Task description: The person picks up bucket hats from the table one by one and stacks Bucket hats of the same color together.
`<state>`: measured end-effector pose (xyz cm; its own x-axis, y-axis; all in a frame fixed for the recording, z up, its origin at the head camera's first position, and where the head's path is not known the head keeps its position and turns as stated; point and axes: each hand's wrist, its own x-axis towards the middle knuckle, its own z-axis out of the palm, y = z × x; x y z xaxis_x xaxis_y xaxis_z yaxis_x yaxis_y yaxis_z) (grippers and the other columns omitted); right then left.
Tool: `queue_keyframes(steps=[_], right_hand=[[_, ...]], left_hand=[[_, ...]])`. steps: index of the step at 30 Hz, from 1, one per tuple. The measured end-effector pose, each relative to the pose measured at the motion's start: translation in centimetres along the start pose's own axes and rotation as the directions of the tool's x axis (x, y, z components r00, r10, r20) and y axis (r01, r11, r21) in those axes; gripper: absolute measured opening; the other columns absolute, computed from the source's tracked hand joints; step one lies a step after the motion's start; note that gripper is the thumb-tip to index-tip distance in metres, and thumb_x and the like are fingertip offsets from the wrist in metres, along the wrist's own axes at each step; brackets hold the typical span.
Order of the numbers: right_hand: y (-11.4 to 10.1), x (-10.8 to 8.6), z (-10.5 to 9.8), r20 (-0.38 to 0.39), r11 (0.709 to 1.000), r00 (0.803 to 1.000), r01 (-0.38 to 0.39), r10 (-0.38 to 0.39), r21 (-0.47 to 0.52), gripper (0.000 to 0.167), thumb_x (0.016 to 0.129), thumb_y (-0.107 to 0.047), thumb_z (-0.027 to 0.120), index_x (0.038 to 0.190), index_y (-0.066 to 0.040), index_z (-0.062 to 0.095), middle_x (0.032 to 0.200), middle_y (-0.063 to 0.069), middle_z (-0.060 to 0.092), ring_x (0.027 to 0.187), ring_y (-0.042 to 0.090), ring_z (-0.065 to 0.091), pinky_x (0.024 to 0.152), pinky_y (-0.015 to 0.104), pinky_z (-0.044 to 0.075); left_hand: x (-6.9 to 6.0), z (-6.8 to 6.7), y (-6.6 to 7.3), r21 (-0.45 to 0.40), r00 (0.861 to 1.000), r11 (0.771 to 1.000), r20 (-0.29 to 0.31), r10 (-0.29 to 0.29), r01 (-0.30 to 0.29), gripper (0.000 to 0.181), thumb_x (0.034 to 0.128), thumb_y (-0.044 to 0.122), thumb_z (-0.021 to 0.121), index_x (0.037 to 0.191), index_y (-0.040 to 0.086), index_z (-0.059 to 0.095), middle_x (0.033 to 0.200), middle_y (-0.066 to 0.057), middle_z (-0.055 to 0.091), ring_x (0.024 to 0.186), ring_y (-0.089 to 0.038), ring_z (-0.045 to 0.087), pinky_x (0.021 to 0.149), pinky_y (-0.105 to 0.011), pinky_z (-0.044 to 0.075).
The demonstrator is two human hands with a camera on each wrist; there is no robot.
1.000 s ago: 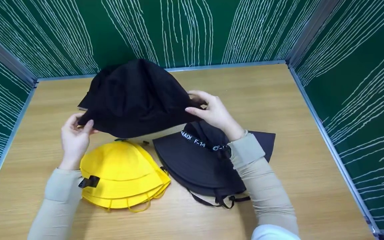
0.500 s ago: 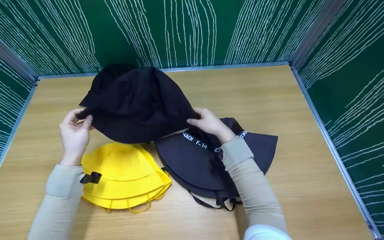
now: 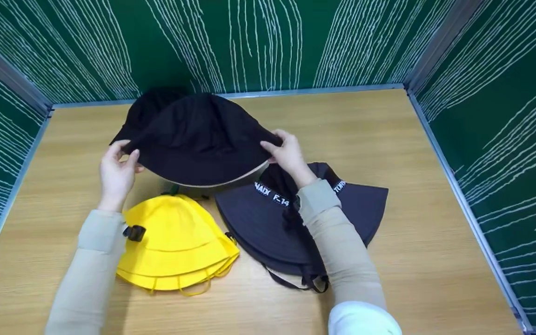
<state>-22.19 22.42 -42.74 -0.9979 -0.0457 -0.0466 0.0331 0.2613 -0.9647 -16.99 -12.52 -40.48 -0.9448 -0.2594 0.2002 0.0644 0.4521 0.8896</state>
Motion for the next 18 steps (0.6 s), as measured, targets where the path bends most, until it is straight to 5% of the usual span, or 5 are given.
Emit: queue_keyframes(steps=[5, 11, 18], right_hand=[[1.0, 1.3, 0.7, -0.093, 0.998, 0.995, -0.036, 0.041, 0.056, 0.022, 0.089, -0.004, 0.063, 0.105, 0.008, 0.057, 0.079, -0.004, 0.056, 0.055, 0.0, 0.06, 0.052, 0.021, 0.054], [1.5, 2.2, 1.5, -0.095, 0.991, 0.99, -0.096, 0.105, 0.094, 0.032, 0.091, 0.001, 0.056, 0.119, 0.014, 0.047, 0.081, 0.002, 0.049, 0.049, 0.001, 0.056, 0.052, 0.018, 0.053], [2.4, 2.5, 2.0, -0.057, 0.976, 0.981, -0.176, 0.185, 0.132, 0.038, 0.093, 0.002, 0.05, 0.128, 0.014, 0.04, 0.078, 0.003, 0.041, 0.046, 0.002, 0.053, 0.049, 0.013, 0.048]], left_hand=[[1.5, 1.4, -1.1, 0.006, 0.997, 0.998, 0.044, -0.061, 0.06, 0.023, 0.0949, 0.004, 0.053, 0.117, 0.001, 0.057, 0.102, -0.014, 0.058, 0.074, -0.029, 0.064, 0.068, -0.029, 0.056], [2.7, 2.1, -2.9, -0.004, 0.983, 0.985, 0.064, -0.171, 0.172, 0.02, 0.0939, 0.001, 0.053, 0.113, 0.0, 0.057, 0.095, -0.012, 0.056, 0.063, -0.017, 0.058, 0.07, -0.037, 0.057], [3.2, 2.6, -4.7, -0.048, 0.938, 0.944, 0.141, -0.318, 0.327, 0.028, 0.0939, -0.001, 0.05, 0.122, -0.002, 0.053, 0.085, -0.004, 0.046, 0.061, -0.01, 0.054, 0.07, -0.033, 0.058]])
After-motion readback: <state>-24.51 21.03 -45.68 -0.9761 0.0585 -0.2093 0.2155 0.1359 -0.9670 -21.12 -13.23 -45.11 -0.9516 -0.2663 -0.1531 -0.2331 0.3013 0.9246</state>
